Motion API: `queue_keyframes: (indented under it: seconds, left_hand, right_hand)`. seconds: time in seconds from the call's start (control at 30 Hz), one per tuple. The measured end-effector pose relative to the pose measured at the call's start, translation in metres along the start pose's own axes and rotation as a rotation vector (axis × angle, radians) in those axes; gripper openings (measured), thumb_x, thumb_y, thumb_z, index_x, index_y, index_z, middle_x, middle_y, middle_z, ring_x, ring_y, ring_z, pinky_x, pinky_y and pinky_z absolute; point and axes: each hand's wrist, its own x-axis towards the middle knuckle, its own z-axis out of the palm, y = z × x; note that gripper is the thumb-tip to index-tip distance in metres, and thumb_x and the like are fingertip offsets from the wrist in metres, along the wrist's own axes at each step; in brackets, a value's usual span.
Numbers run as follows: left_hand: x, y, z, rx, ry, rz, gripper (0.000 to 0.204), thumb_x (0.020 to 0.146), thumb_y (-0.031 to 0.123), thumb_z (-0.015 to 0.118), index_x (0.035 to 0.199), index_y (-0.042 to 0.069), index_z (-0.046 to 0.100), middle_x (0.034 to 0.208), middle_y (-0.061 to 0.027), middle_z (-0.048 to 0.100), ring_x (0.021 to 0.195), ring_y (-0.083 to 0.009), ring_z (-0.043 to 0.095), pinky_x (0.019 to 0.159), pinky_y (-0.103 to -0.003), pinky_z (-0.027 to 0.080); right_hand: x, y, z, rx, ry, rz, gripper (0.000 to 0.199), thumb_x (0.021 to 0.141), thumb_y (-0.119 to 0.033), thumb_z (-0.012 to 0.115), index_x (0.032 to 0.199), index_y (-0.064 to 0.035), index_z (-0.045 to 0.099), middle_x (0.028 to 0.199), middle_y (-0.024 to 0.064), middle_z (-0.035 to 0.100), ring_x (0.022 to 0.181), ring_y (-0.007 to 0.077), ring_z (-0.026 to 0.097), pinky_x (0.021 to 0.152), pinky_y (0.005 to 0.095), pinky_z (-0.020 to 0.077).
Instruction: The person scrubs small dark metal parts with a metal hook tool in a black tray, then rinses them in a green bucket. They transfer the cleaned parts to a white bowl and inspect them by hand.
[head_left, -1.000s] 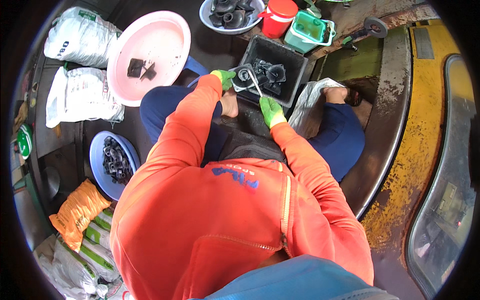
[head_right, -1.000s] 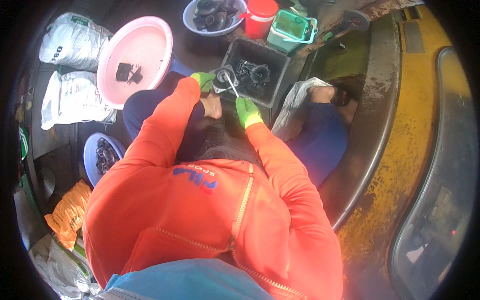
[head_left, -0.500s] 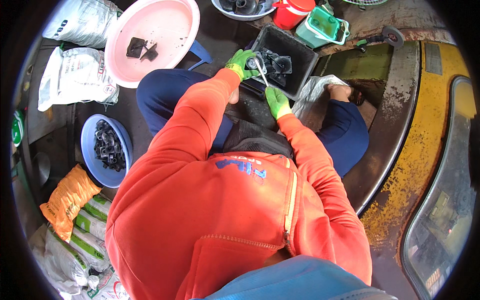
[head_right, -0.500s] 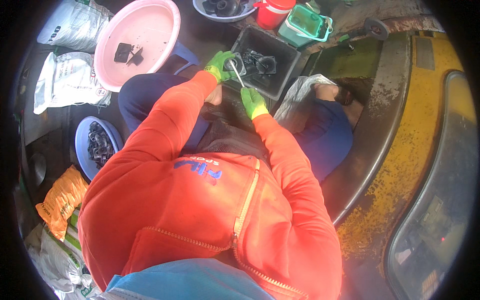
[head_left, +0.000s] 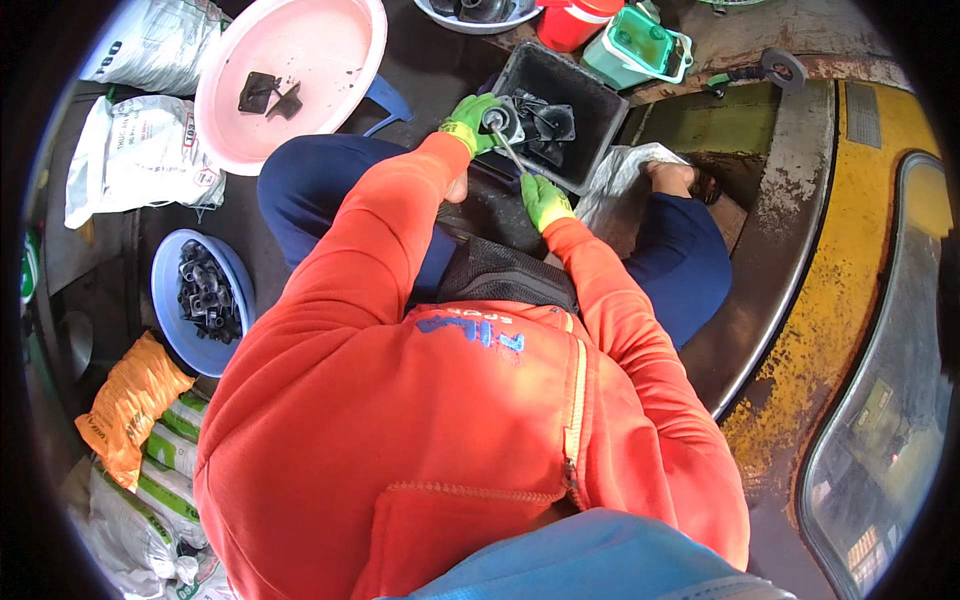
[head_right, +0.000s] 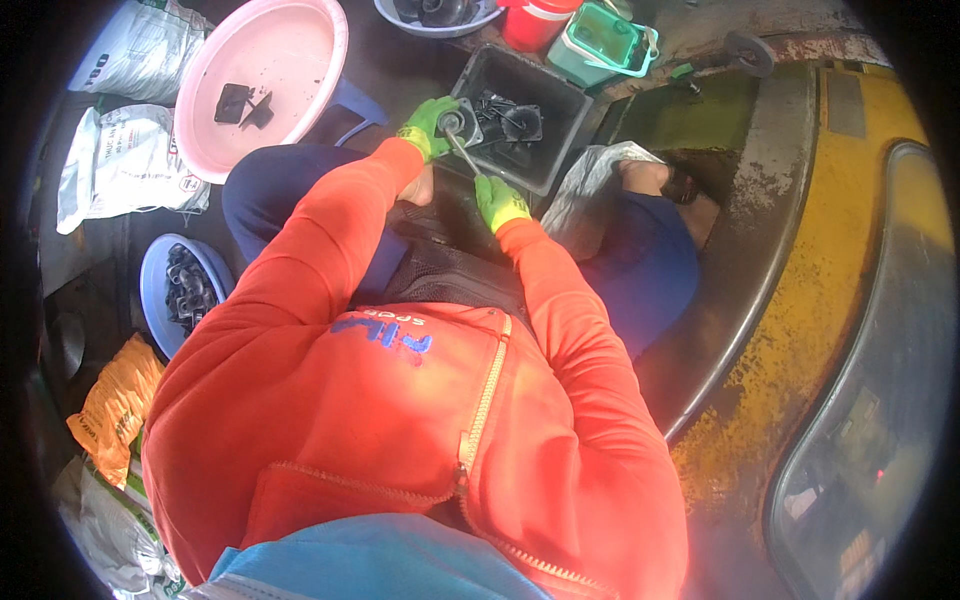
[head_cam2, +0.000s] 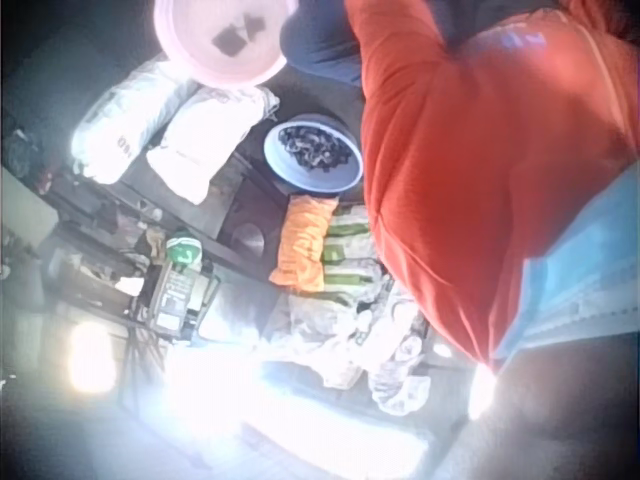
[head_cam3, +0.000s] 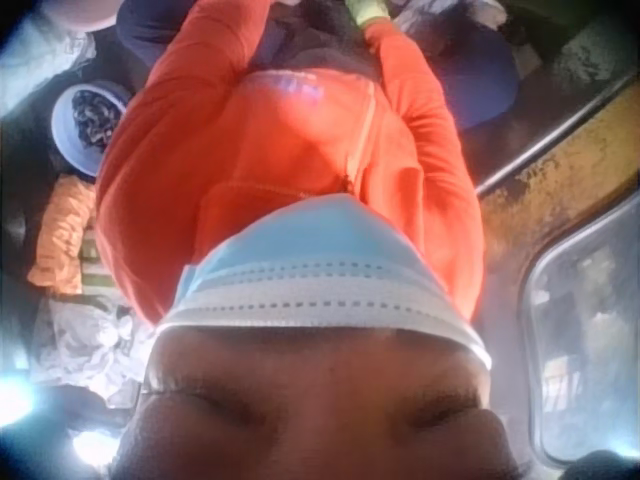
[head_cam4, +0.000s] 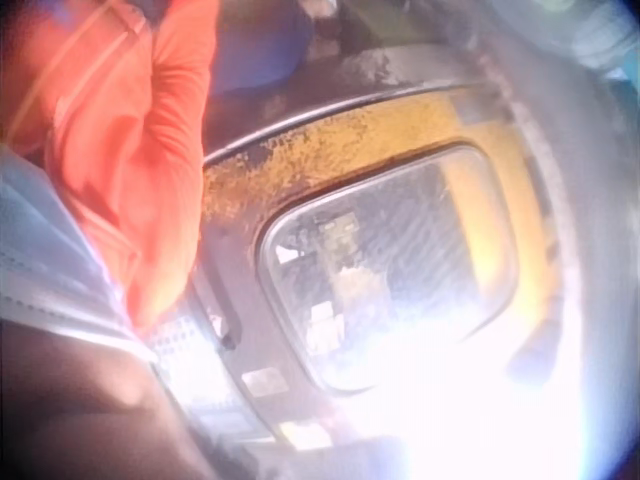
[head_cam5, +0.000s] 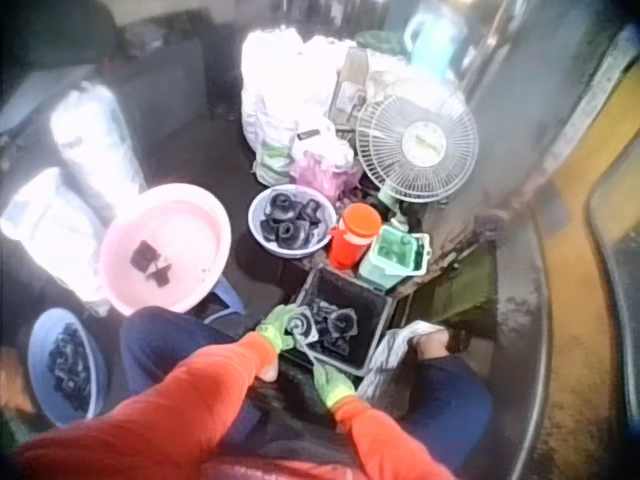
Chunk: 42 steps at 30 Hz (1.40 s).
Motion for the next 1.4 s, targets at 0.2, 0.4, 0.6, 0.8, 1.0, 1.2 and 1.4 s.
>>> queue_keyframes:
  seconds: [0.2, 0.4, 0.6, 0.8, 1.0, 1.2, 1.4]
  left_hand:
    - [0.000, 0.000, 0.005, 0.037, 0.048, -0.010, 0.074, 0.057, 0.021, 0.083, 0.124, 0.010, 0.054, 0.129, -0.0142, 0.050, 0.123, -0.0321, 0.045, 0.102, -0.040, 0.038]
    - [0.003, -0.005, 0.005, -0.001, 0.017, 0.034, 0.068, 0.059, 0.021, 0.081, 0.121, 0.010, 0.054, 0.123, -0.0155, 0.053, 0.113, -0.0344, 0.052, 0.096, -0.039, 0.042]
    - [0.006, -0.014, 0.014, -0.274, 0.029, -0.022, 0.071, 0.061, 0.023, 0.080, 0.125, 0.010, 0.052, 0.122, -0.0172, 0.053, 0.116, -0.0360, 0.049, 0.098, -0.040, 0.041]
    - [0.000, -0.019, 0.019, 0.073, 0.045, 0.049, 0.076, 0.061, 0.026, 0.081, 0.128, 0.011, 0.050, 0.123, -0.0159, 0.053, 0.119, -0.0361, 0.046, 0.100, -0.041, 0.040]
    - [0.000, -0.008, 0.011, 0.075, 0.080, -0.002, 0.076, 0.056, 0.026, 0.084, 0.124, 0.010, 0.053, 0.123, -0.0171, 0.053, 0.115, -0.0354, 0.050, 0.098, -0.041, 0.041]
    - [-0.003, -0.001, 0.006, -0.054, -0.020, -0.065, 0.076, 0.058, 0.025, 0.083, 0.125, 0.009, 0.053, 0.129, -0.0168, 0.049, 0.120, -0.0341, 0.047, 0.102, -0.041, 0.039]
    - [-0.003, 0.001, 0.001, -0.009, -0.056, -0.052, 0.079, 0.059, 0.032, 0.082, 0.129, 0.012, 0.050, 0.139, -0.0179, 0.041, 0.131, -0.0344, 0.034, 0.110, -0.041, 0.029]
  right_hand:
    - [0.000, 0.006, 0.006, 0.308, 0.069, -0.248, 0.042, 0.094, -0.039, 0.040, 0.098, -0.0016, 0.060, 0.099, 0.0265, 0.061, 0.099, 0.0458, 0.054, 0.079, 0.0454, 0.0437]
    - [0.005, 0.004, 0.001, 0.263, 0.005, -0.196, 0.056, 0.094, -0.048, 0.031, 0.112, -0.0037, 0.060, 0.112, 0.0262, 0.057, 0.111, 0.0448, 0.049, 0.092, 0.0462, 0.0405]
    - [0.005, 0.001, 0.002, 0.167, -0.010, -0.028, 0.057, 0.093, -0.049, 0.032, 0.111, -0.0035, 0.061, 0.113, 0.0279, 0.056, 0.111, 0.0432, 0.050, 0.093, 0.0448, 0.0402]
    - [0.001, 0.010, 0.005, 0.101, 0.073, -0.157, 0.046, 0.096, -0.040, 0.035, 0.091, -0.0011, 0.060, 0.093, 0.0246, 0.062, 0.091, 0.0436, 0.057, 0.075, 0.0458, 0.0454]
    - [0.010, 0.011, 0.011, 0.221, 0.017, -0.159, 0.054, 0.093, -0.048, 0.035, 0.107, -0.0030, 0.062, 0.106, 0.0267, 0.060, 0.107, 0.0426, 0.053, 0.088, 0.0436, 0.0425]
    - [0.015, 0.017, 0.014, 0.410, -0.080, -0.102, 0.051, 0.093, -0.047, 0.039, 0.111, -0.0057, 0.062, 0.111, 0.0267, 0.058, 0.110, 0.0392, 0.054, 0.088, 0.0436, 0.0422]
    - [0.017, 0.015, 0.015, 0.295, 0.038, -0.008, 0.051, 0.093, -0.051, 0.040, 0.088, -0.0037, 0.059, 0.082, 0.0168, 0.059, 0.078, 0.0300, 0.056, 0.071, 0.0409, 0.0418]
